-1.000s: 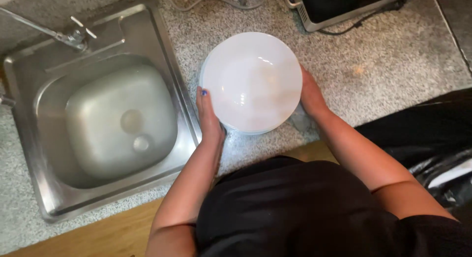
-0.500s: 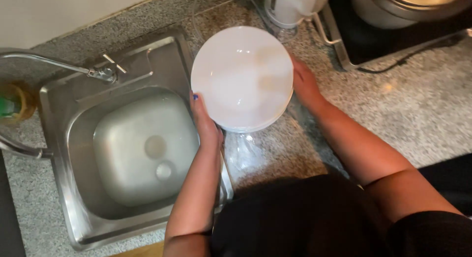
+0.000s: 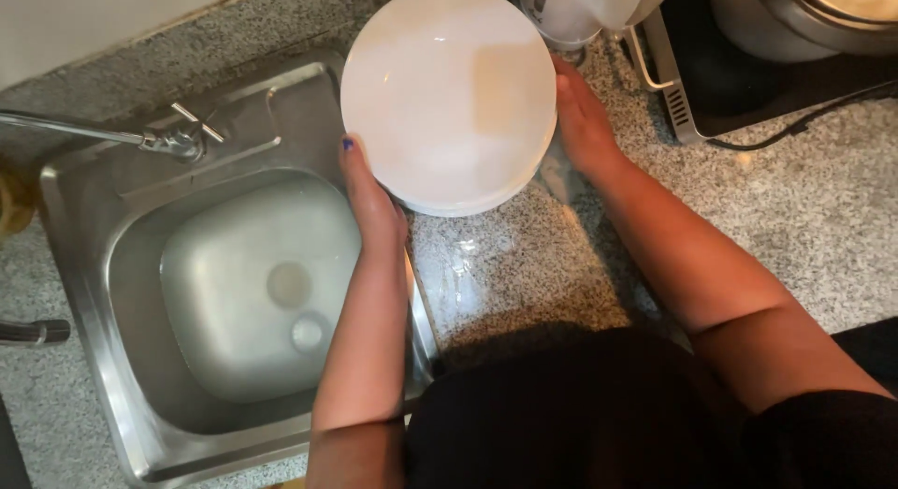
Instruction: The person cleans a kitchen countertop and the front of a lower cabinet using a white cloth. They wipe the granite surface near the sink, rinse the cloth in the sink, and then wipe the wooden cabinet front before rinsing the cloth again.
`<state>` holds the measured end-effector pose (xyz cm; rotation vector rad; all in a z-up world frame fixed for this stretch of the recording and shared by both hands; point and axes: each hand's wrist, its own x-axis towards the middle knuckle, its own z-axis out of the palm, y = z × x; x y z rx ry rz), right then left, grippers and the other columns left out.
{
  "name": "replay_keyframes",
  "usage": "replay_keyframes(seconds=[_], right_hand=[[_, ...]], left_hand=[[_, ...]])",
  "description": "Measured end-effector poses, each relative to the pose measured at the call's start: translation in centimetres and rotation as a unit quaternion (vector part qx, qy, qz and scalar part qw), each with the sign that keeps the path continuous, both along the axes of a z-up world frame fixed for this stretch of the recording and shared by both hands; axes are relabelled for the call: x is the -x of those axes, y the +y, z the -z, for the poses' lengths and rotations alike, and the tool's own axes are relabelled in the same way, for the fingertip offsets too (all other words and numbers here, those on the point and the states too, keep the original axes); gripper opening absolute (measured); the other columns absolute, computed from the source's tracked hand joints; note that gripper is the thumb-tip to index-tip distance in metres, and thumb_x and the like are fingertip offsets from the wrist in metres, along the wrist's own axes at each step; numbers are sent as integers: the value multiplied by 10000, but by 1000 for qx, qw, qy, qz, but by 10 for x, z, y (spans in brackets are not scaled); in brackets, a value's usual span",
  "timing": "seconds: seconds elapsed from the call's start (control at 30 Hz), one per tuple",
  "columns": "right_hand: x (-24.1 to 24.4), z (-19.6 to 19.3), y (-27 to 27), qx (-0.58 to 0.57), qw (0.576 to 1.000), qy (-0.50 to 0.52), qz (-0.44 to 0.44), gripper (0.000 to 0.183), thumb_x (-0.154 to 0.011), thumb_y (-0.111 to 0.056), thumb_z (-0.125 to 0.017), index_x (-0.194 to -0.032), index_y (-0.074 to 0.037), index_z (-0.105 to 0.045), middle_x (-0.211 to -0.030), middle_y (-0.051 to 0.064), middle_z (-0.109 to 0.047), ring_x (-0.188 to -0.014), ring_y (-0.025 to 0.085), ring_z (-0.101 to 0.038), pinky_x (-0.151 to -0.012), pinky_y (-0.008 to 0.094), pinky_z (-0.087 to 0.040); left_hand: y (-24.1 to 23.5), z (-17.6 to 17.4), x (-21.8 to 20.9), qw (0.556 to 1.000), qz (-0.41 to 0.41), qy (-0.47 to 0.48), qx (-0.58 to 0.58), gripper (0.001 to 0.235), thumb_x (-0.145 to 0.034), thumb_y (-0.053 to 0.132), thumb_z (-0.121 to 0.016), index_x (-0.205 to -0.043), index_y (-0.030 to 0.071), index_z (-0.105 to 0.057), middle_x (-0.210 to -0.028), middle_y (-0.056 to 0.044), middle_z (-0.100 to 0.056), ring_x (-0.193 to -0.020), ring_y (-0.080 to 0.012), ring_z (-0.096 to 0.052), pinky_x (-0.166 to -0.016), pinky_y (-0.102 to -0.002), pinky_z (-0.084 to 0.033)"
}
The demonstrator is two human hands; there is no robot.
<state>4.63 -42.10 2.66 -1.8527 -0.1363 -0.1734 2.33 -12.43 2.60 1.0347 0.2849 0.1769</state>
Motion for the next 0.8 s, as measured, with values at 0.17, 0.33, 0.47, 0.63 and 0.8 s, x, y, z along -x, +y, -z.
replay_keyframes(seconds=[0.17, 0.33, 0.47, 0.63, 0.8], right_hand=[[48, 34, -34, -28, 1000, 7, 8, 327, -1125, -177, -467, -1400, -33, -566, -1397, 116, -609, -1303, 239, -582, -1132, 355, -452], [128, -5, -32, -201, 972, 113, -33, 343, -998, -23, -582, -1340, -39, -560, -1297, 75, -614, -1203, 190, -589, -1056, 327, -482], [180, -81, -14, -372, 907, 161, -115, 402, -982, -3, -621, -1372, -53, -538, -1332, 65, -587, -1239, 184, -575, -1079, 357, -489], [211, -109, -13, -421, 869, 174, -196, 492, -969, -35, -637, -1436, -72, -485, -1407, 50, -554, -1304, 188, -560, -1115, 400, -493], [230, -75, -34, -280, 898, 281, -193, 557, -923, -29, -637, -1459, -82, -495, -1338, 93, -603, -1218, 230, -585, -1049, 414, -512]], left_hand=[[-14, -20, 64, 976, -28, -96, -195, 643, -1077, 312, -522, -1594, 17, -279, -1656, -162, -292, -1535, -281, -308, -1272, -399, -247], [-60, -25, 146, 901, 14, -194, -389, 657, -1038, 124, -586, -1619, 63, -284, -1718, -158, -211, -1639, -291, -216, -1360, -415, -214], [-76, -35, 171, 922, 168, -156, -310, 659, -998, 56, -618, -1588, 76, -326, -1632, -135, -296, -1509, -262, -359, -1262, -388, -326], [-73, -17, 183, 923, 361, -33, -125, 441, -1026, 58, -632, -1430, 42, -456, -1345, -83, -563, -1214, -165, -563, -1044, -306, -474], [-68, -22, 210, 947, 298, -53, -107, 174, -1068, 46, -581, -1242, 34, -567, -1139, -33, -638, -1071, -110, -568, -971, -264, -483]])
